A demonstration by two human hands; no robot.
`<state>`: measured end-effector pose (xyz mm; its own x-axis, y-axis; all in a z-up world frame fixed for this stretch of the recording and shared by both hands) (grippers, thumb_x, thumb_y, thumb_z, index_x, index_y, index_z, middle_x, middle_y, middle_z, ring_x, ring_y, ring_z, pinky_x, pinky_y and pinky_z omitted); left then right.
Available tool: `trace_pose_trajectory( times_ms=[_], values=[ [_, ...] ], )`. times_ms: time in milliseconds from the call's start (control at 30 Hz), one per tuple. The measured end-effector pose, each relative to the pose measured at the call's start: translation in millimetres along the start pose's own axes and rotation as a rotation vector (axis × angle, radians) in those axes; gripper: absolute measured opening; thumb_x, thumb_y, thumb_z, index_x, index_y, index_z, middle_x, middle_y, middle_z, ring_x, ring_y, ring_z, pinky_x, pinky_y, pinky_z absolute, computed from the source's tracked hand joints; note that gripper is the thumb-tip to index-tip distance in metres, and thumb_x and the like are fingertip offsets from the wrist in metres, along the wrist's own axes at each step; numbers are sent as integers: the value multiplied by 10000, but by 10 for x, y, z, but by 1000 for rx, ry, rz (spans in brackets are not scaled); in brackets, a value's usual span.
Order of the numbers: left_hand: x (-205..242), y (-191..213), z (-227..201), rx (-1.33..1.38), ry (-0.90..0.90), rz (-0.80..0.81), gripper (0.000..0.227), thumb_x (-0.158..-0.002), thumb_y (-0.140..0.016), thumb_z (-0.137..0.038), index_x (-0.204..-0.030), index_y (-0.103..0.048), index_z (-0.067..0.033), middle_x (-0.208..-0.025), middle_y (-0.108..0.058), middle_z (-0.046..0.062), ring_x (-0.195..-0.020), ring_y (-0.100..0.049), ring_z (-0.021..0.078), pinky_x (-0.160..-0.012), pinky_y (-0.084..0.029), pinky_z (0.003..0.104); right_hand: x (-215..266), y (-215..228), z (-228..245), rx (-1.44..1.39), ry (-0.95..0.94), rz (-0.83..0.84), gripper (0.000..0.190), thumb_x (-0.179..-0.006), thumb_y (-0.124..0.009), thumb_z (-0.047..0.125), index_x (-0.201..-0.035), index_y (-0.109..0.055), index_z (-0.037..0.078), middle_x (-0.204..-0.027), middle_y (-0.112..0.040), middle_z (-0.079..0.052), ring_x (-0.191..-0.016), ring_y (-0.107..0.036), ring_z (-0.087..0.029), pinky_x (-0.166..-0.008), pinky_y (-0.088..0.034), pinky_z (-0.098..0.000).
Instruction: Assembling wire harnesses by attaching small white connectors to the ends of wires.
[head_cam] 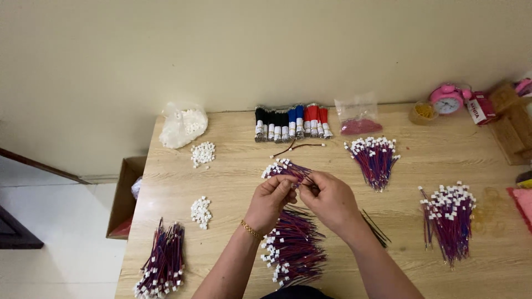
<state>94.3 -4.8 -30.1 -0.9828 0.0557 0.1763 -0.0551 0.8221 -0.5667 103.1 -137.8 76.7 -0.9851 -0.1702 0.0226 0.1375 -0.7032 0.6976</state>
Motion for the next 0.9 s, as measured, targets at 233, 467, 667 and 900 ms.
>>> trace_pose_trajectory(
  times_ms=[233,467,667,900],
  values=[
    [-46,84,167,80,42,-12,226,-953,-611,-173,-1062,-659,19,-828,-605,77,-734,-640,138,-679,-596,253,-27,-31,-64,5,-44,0,163,-801,-676,319,-830,-692,160,-733,-654,-91,-765,-673,-288,-691,-525,-396],
    [-21,71,124,12,39,-50,213,-950,-609,-145,-1065,-673,22,-809,-622,73,-723,-652,134,-676,-606,258,-13,-50,-25,-12,9,-21,132,-787,-689,295,-820,-695,167,-726,-664,-73,-763,-678,-276,-682,-528,-380],
    [-5,174,271,-95,35,-90,184,-956,-588,-109,-1046,-679,23,-793,-630,52,-709,-642,105,-671,-588,237,-98,-341,-298,10,31,6,159,-804,-678,307,-850,-684,154,-759,-659,-97,-811,-678,-296,-695,-531,-391],
    [5,704,681,-446,74,-166,149,-921,-652,-126,-1020,-730,-46,-811,-683,56,-726,-620,98,-663,-556,246,17,-810,-590,-73,-112,185,251,-899,-604,282,-958,-698,58,-866,-697,-193,-898,-679,-365,-766,-524,-457]
  ],
)
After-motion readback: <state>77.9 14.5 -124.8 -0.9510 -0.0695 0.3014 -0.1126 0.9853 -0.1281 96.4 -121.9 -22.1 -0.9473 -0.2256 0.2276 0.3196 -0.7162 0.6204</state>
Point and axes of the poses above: each hand's wrist, its own x-axis away from the middle knuckle, its own y-axis out of the back of the hand, z = x × y, the point moved 8 cm from there along -x, towards the middle knuckle
